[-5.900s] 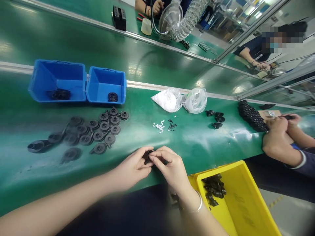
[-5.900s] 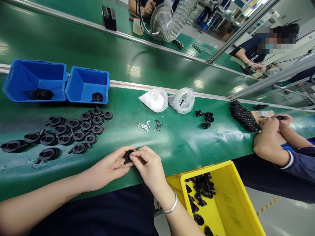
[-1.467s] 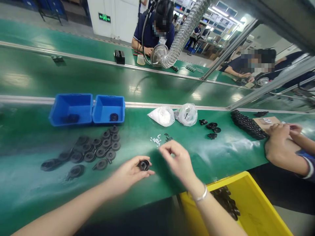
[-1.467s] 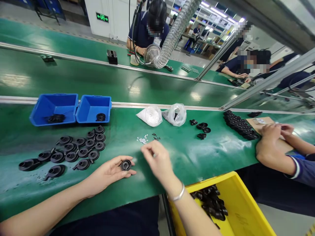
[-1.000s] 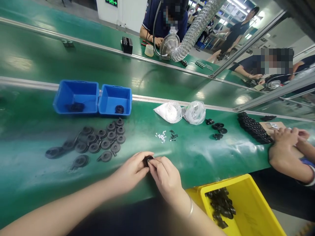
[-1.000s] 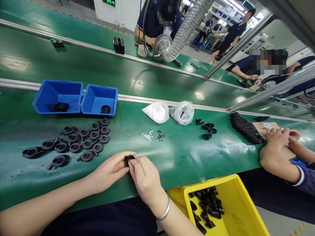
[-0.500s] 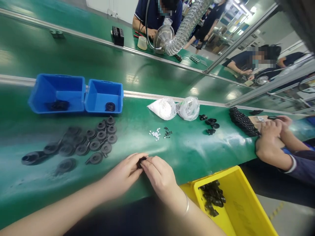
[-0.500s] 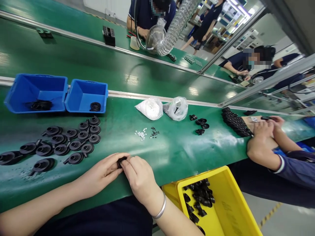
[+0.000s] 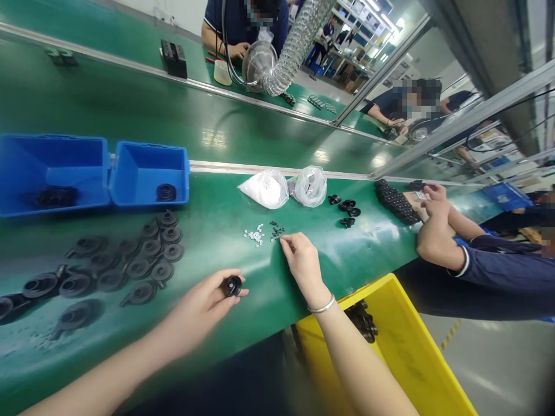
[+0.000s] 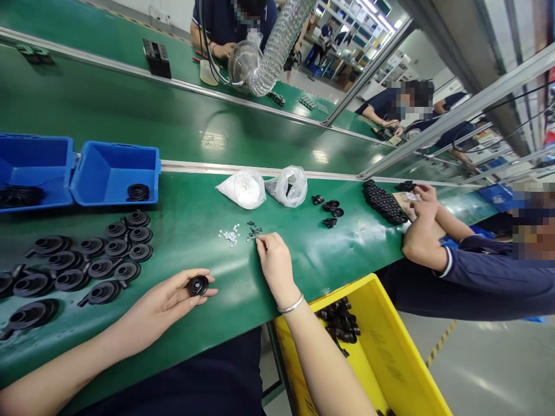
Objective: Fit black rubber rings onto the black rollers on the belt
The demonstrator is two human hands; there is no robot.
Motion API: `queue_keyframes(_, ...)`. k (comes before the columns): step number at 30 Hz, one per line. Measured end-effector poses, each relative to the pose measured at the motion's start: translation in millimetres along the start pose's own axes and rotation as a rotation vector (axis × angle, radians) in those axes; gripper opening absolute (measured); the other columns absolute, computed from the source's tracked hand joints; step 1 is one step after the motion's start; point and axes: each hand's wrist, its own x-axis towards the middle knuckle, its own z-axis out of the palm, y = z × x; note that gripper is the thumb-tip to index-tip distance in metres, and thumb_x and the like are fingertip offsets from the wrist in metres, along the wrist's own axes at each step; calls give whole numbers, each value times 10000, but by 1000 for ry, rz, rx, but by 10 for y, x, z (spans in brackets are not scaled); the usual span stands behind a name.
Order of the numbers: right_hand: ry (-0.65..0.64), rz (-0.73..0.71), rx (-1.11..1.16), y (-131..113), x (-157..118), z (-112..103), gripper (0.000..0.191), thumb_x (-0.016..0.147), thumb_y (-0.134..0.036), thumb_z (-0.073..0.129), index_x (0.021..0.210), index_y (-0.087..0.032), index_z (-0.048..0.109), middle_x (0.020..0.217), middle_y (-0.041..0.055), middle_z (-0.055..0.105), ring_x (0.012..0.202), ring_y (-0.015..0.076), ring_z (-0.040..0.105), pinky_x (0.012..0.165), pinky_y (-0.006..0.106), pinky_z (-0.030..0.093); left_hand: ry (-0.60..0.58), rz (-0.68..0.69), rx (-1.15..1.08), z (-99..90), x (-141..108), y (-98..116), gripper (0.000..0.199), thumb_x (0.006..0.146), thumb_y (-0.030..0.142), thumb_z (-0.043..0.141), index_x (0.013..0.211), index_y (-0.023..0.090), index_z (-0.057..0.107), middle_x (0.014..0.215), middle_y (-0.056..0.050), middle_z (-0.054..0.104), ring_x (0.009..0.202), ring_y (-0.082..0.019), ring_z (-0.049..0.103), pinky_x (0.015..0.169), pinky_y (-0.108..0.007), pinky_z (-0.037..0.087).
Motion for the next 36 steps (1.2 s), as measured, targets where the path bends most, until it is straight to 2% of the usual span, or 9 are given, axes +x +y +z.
queue_keyframes(4,6,-48,1,-160,-43,-57,161,956,-192,500,842,-175,613,812,72,627,763,202,604,715,345,515,8,7,-14,-2,4,-11,387,877,325,586,1228,225,457,1316,-103,562,1226,-272,586,1069,-456,428)
queue_keyframes(8,-43,-202,150,-570,-280,-113,90,934,-114,549,924,-180,609,852,53,650,792,170,603,735,311,524,6,59,-42,-13,16,-53,375,872,286,582,1224,208,477,1265,-93,587,1162,-247,620,1031,-410,455)
queue_keyframes(11,-158,-356,241,-869,-489,-66,190,921,-71,562,1089,-149,605,916,81,651,865,176,617,780,310,548,42,88,74,-40,16,-86,382,865,259,579,1236,215,500,1070,-48,645,958,-197,658,862,-333,518)
queue_keyframes(14,-161,-438,194,-1006,-572,8,232,909,-52,572,1132,-106,603,945,119,651,921,210,623,822,350,556,77,78,214,-64,9,-106,393,860,238,564,1250,226,515,818,18,593,675,-130,569,632,-253,472)
queue_keyframes(16,-163,-461,143,-1023,-556,30,217,908,-47,572,1115,-95,615,922,120,651,900,216,626,804,356,557,83,84,232,-68,8,-113,391,857,230,556,1246,231,521,780,34,548,628,-113,513,598,-240,436)
queue_keyframes(19,-173,-478,97,-1018,-512,12,189,913,-49,565,1085,-95,630,887,109,646,859,208,623,769,348,553,78,100,195,-64,16,-116,388,850,228,558,1236,228,524,831,20,554,671,-121,526,640,-253,446)
queue_keyframes(22,-187,-487,78,-1017,-533,-17,243,915,-53,561,1144,-110,616,933,111,644,879,212,606,767,359,541,60,86,133,-65,29,-98,384,847,232,565,1228,213,521,813,17,566,662,-125,532,643,-264,447)
queue_keyframes(28,-279,-456,4,-1011,-698,6,563,931,-81,523,1470,-143,373,1020,131,611,839,221,538,710,381,508,48,82,-42,-79,25,-33,370,830,205,579,1195,180,526,1008,-43,618,810,-153,597,731,-288,463)
queue_keyframes(36,-309,-462,-6,-946,-785,50,693,928,-84,517,1548,-153,214,1067,156,598,899,252,551,750,407,518,40,86,-100,-70,19,-25,367,820,158,570,1184,178,532,1094,-63,618,885,-166,623,799,-310,477)
